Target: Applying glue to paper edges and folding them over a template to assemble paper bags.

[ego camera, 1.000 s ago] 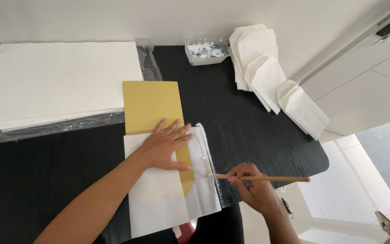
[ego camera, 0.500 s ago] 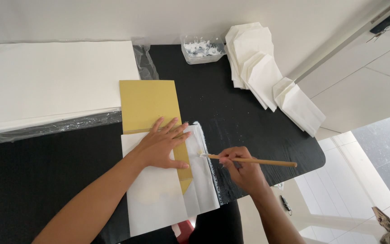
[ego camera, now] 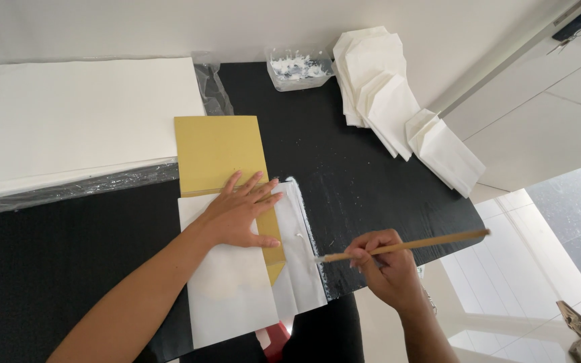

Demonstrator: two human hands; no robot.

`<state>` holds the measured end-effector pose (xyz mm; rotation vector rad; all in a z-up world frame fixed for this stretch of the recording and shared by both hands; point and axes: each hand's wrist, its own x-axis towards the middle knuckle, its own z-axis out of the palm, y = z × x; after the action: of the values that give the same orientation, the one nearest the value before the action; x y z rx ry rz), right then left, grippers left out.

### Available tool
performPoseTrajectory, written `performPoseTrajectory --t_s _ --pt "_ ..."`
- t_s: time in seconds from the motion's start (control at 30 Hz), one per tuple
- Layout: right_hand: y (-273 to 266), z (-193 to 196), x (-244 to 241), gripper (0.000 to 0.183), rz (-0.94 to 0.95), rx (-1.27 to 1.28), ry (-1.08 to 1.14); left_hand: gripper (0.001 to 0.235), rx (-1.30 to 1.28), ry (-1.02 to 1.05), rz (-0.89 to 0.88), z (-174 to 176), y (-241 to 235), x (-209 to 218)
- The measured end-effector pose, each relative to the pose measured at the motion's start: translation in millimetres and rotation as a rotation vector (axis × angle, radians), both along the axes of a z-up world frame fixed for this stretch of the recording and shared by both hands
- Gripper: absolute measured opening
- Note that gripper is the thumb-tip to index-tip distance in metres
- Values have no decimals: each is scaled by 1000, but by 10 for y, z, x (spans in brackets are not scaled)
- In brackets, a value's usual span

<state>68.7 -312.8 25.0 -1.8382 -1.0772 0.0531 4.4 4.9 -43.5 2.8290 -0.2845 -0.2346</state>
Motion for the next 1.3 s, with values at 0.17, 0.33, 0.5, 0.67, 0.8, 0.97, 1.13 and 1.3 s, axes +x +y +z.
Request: performPoseTrajectory --t_s 0.17,0.33,0.5,0.67,0.8,0.97,1.13,1.3 --pt "59 -171 48 18 66 -14 -59 105 19 4 -2 -3 5 4" --pt "-129 -193 -20 22 46 -299 96 105 4 22 -5 15 6 0" --pt "-264 -55 -142 22 -63 -523 326 103 18 2 -2 24 4 1" --pt "-397 -116 -138 24 46 -520 341 103 10 -17 -5 4 1 -1" --pt "-446 15 2 12 212 -116 283 104 18 -22 -7 -14 5 4" --pt "121 256 761 25 150 269 223 105 -4 37 24 169 -30 -24" --pt "1309 234 1820 14 -102 379 40 107 -12 83 46 271 -11 -21" --pt "2260 -140 2525 9 -313 392 117 97 -157 -22 30 182 21 -26"
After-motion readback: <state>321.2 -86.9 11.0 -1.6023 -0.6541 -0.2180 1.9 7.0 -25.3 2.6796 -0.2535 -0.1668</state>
